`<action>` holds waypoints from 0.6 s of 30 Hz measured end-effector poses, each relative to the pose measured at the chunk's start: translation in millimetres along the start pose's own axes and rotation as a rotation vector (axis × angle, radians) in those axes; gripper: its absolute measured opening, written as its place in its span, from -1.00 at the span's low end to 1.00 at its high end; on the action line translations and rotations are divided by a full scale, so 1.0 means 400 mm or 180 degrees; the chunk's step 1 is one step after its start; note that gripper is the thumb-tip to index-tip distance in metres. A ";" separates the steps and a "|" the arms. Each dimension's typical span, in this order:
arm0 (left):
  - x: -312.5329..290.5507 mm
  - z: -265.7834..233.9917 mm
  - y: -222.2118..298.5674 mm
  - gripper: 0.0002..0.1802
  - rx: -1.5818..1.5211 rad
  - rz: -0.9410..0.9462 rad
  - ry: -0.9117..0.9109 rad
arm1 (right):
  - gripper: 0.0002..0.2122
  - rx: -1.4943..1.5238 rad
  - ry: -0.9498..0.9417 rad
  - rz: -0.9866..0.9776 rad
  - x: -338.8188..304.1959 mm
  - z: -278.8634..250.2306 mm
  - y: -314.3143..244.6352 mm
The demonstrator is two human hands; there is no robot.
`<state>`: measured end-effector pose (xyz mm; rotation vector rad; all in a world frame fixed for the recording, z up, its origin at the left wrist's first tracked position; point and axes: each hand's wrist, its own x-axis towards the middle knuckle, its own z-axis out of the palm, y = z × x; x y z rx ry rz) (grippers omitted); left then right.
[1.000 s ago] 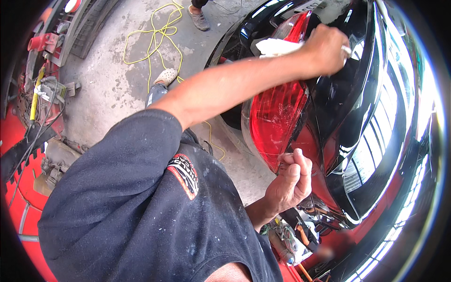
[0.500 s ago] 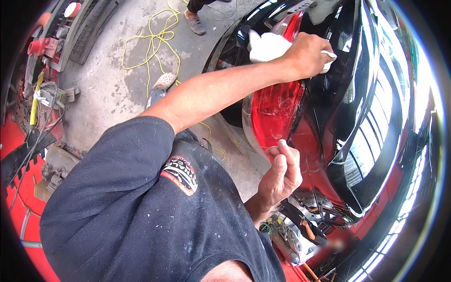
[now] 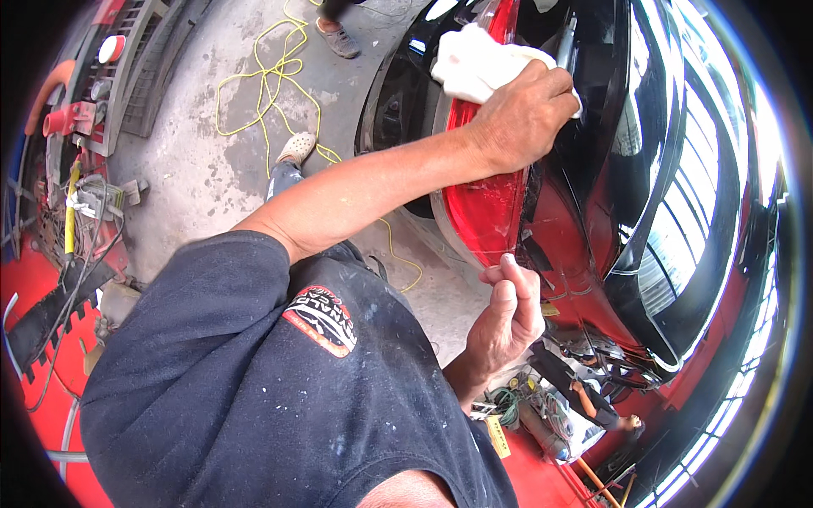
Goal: The person wipes the rear bumper and taillight area of a black car with a white cloth. Another person uses a polishing machine on the trunk while the recorder continues to wipe the rear bumper and license plate area.
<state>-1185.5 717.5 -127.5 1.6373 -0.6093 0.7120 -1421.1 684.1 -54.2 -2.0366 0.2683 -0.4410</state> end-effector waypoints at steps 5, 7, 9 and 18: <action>0.167 -0.001 -0.165 -0.91 0.0045 -0.0306 0.0085 | -0.79 -0.0101 -0.0046 -0.0276 0.012 -0.018 0.001; 0.213 -0.014 -0.198 -0.85 -0.0137 -0.0150 0.0122 | -0.79 0.0014 -0.0054 -0.0256 0.008 -0.015 0.005; 0.156 -0.006 -0.181 -0.91 0.0192 0.0391 0.0078 | -0.79 0.0046 -0.0076 -0.0182 0.001 -0.013 0.012; 0.208 -0.014 -0.216 -0.86 0.0098 0.0548 -0.0164 | -0.80 -0.0045 -0.0019 -0.0205 0.012 -0.018 0.014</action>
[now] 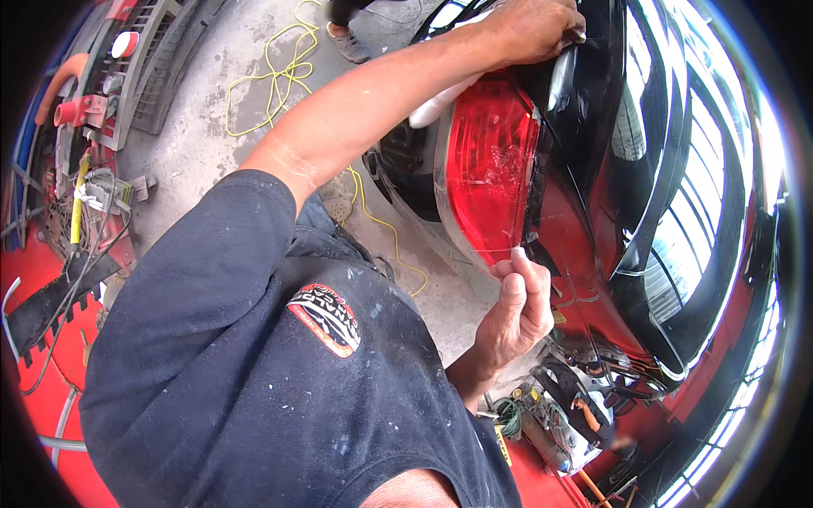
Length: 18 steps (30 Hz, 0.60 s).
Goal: The person wipes the rear bumper and taillight area of a black car with a white cloth. Another person uses a polishing machine on the trunk while the recorder continues to wipe the rear bumper and license plate area.
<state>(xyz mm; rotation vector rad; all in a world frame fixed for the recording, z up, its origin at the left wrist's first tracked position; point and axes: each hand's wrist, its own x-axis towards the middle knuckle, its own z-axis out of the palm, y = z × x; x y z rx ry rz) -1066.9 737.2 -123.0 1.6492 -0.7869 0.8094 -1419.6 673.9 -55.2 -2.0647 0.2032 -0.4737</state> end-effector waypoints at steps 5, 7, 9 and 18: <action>-0.147 -0.015 0.194 -0.84 -0.0125 0.0038 -0.0381 | -0.80 0.0041 -0.0095 0.0040 -0.013 0.001 0.009; -0.172 -0.038 0.231 -0.84 -0.0154 0.0279 -0.0544 | -0.80 0.0112 -0.0125 0.0077 -0.007 0.005 0.012; -0.131 -0.038 0.146 -0.82 -0.0145 0.0261 -0.0383 | -0.81 0.0058 -0.0107 -0.0022 0.004 0.004 0.003; -0.159 -0.040 0.234 -0.89 0.0276 0.0474 -0.0732 | -0.80 0.0108 -0.0179 0.0021 -0.005 0.000 0.006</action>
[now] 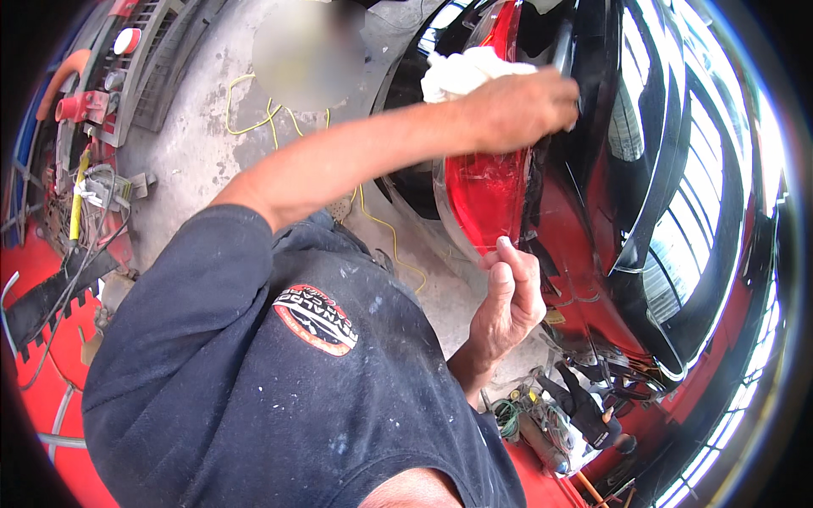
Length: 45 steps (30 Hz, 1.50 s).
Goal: The person wipes the rear bumper and taillight area of a black car with a white cloth. Another person uses a polishing machine on the trunk while the recorder continues to wipe the rear bumper and license plate area.
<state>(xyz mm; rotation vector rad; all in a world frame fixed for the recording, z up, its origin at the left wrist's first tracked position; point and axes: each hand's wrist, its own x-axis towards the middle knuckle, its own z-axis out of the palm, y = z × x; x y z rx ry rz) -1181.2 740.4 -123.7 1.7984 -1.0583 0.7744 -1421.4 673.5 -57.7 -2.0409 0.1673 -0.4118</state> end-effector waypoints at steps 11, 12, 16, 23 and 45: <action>0.019 0.001 -0.035 -0.84 -0.0245 -0.0068 0.0082 | -0.80 -0.0236 -0.0070 -0.0173 -0.021 0.000 -0.003; 0.036 0.004 -0.099 -0.87 -0.0001 -0.0132 0.0523 | -0.80 -0.0267 -0.0084 -0.0165 -0.021 -0.003 -0.014; 0.121 -0.013 -0.089 -0.78 -0.2130 -0.2897 0.1139 | -0.81 -0.0365 0.0154 -0.0129 -0.047 -0.025 -0.010; 0.092 -0.009 -0.043 -0.76 -0.2157 -0.2549 0.1349 | -0.79 0.0179 0.0191 0.0105 -0.012 0.010 -0.013; 0.125 -0.045 -0.030 -0.73 -0.1525 -0.1900 0.0698 | -0.82 0.0287 0.0172 -0.0131 0.012 -0.006 -0.020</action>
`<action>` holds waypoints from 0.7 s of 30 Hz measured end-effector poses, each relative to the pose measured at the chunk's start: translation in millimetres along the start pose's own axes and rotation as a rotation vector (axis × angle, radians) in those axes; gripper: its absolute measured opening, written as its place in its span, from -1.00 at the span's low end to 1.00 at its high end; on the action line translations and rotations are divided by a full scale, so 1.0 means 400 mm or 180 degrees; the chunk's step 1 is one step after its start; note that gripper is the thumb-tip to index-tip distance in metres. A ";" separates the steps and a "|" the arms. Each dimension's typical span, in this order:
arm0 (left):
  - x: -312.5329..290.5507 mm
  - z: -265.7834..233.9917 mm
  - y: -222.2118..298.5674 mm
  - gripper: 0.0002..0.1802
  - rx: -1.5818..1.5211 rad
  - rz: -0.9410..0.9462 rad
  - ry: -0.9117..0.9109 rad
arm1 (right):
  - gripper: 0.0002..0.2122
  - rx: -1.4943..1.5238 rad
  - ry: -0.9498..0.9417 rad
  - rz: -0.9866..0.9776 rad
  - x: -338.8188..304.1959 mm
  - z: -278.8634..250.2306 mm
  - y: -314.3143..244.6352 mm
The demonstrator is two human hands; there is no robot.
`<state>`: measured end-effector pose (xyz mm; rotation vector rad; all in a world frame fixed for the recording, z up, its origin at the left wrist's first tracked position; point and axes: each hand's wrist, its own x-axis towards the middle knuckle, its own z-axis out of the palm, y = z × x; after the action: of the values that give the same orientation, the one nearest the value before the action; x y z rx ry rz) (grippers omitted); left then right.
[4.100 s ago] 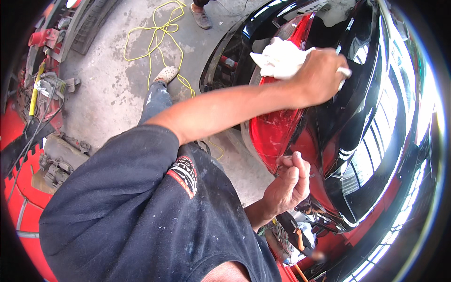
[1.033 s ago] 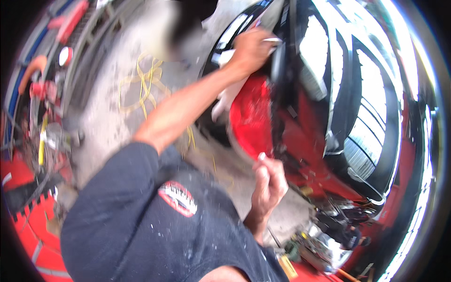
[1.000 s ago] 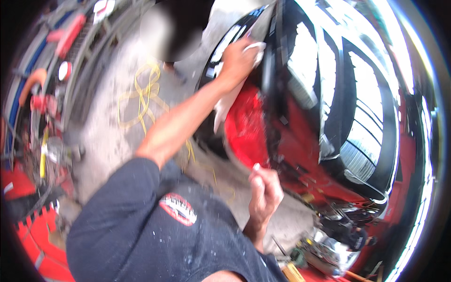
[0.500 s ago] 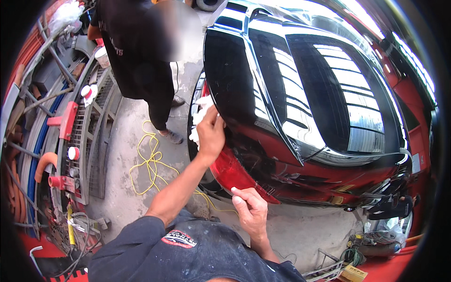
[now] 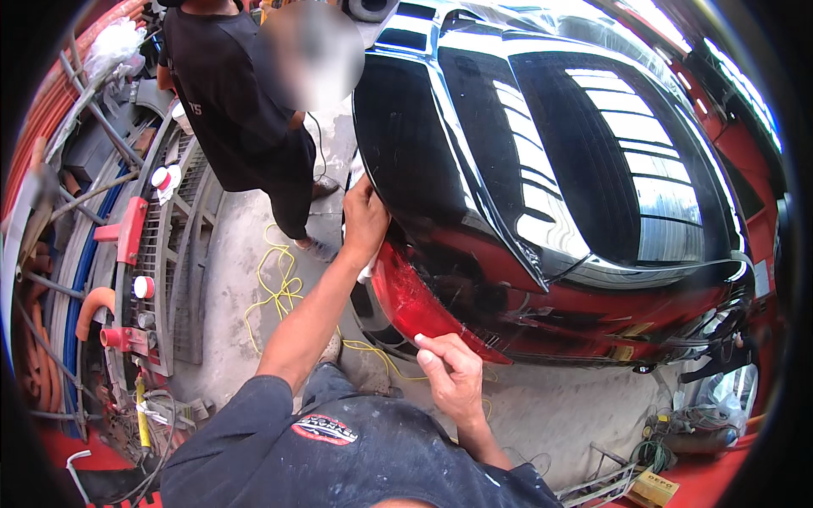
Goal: The person wipes the rear bumper and taillight area of a black car with a white cloth. Another person uses a polishing machine on the trunk while the recorder continues to wipe the rear bumper and license plate area.
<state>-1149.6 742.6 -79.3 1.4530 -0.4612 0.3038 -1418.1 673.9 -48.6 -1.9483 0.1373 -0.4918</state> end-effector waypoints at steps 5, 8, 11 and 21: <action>-0.069 0.016 0.036 -0.75 -0.0268 -0.0869 -0.0119 | -0.81 0.0035 0.0000 -0.0042 0.013 0.002 0.000; -0.007 -0.004 0.020 -0.76 0.0114 -0.0179 -0.0113 | -0.81 -0.0056 -0.0010 -0.0236 0.030 -0.009 -0.020; 0.025 -0.020 0.005 -0.69 0.0129 -0.0083 -0.0074 | -0.81 -0.0047 0.0014 -0.0277 0.053 -0.018 -0.037; 0.053 -0.010 -0.012 -0.75 -0.0190 0.0320 0.0026 | -0.80 0.0002 -0.0149 -0.0076 0.029 0.012 -0.041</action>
<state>-1128.2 744.6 -73.5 1.3726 -0.5336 0.3731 -1407.6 681.4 -32.3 -1.9611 0.0841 -0.4617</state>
